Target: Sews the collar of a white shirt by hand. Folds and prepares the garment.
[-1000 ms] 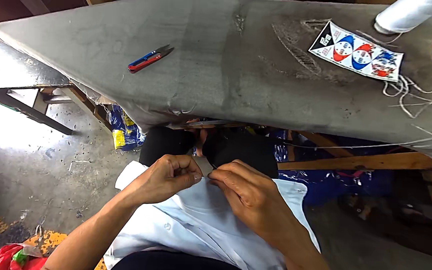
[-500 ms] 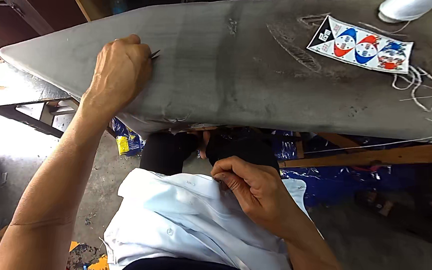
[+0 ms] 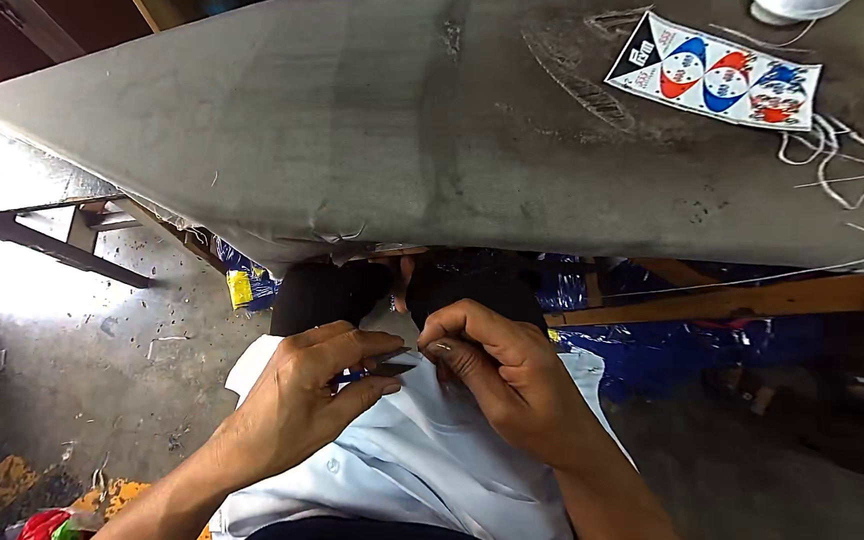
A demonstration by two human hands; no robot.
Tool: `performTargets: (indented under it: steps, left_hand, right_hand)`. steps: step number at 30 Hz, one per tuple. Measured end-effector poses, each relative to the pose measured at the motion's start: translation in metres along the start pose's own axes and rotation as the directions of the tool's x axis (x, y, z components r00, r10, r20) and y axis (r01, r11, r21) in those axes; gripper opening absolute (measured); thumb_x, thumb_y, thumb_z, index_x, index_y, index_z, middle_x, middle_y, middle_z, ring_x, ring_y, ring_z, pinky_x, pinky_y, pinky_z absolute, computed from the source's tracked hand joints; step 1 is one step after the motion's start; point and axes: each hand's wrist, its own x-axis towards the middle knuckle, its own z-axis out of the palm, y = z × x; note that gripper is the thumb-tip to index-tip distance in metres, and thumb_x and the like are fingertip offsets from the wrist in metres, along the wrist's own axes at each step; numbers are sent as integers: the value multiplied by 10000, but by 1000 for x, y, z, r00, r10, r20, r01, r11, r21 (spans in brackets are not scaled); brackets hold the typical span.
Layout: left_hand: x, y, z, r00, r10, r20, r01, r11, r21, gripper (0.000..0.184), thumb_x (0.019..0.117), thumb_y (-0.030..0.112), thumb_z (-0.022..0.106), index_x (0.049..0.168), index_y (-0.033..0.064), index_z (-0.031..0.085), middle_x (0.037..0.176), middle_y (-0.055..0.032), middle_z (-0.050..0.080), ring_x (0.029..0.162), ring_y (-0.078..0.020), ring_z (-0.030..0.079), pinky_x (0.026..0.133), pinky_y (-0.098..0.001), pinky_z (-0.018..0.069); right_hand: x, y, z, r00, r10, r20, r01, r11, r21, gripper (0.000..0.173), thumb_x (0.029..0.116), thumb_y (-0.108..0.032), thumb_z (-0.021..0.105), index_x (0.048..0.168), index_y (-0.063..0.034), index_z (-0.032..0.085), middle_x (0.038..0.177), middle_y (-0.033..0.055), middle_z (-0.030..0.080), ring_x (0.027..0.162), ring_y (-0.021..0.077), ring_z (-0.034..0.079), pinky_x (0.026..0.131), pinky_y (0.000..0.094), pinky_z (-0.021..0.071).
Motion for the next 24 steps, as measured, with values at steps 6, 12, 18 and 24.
performTargets:
  steps: [6,12,18,24]
  left_hand:
    - [1,-2,5,997,77,-11,-76,994,76,253,996,206,692,1173,37,755,1023,-43,748,922,-63,683,827,-215,568]
    - [2,-3,7,994,105,-24,-104,994,40,228,988,178,701,1143,22,760,1023,-53,755,932,-69,696,840,-222,576]
    - [3,-1,9,993,112,-32,-111,993,27,212,988,161,698,1120,8,759,1003,-57,755,916,-64,695,819,-213,574]
    - [3,0,8,993,117,-27,-117,993,32,202,991,159,694,1111,13,764,985,-55,754,895,-59,690,801,-207,567]
  right_hand:
    - [0,-1,2,1000,2,9,-2,1000,16,185,1077,-149,507,1055,-60,669,853,-32,657,735,0,610,654,144,515]
    - [2,-1,3,1000,-3,18,2,1000,21,182,1076,-143,505,1055,-59,665,852,-33,652,740,-3,607,659,140,509]
    - [2,-2,3,1000,1,19,-1,1000,19,177,1074,-141,507,1052,-61,664,842,-39,643,732,-8,597,651,134,501]
    - [2,-3,3,1000,0,21,-1,1000,11,175,1073,-148,511,1054,-66,663,836,-44,640,728,-19,591,648,125,494]
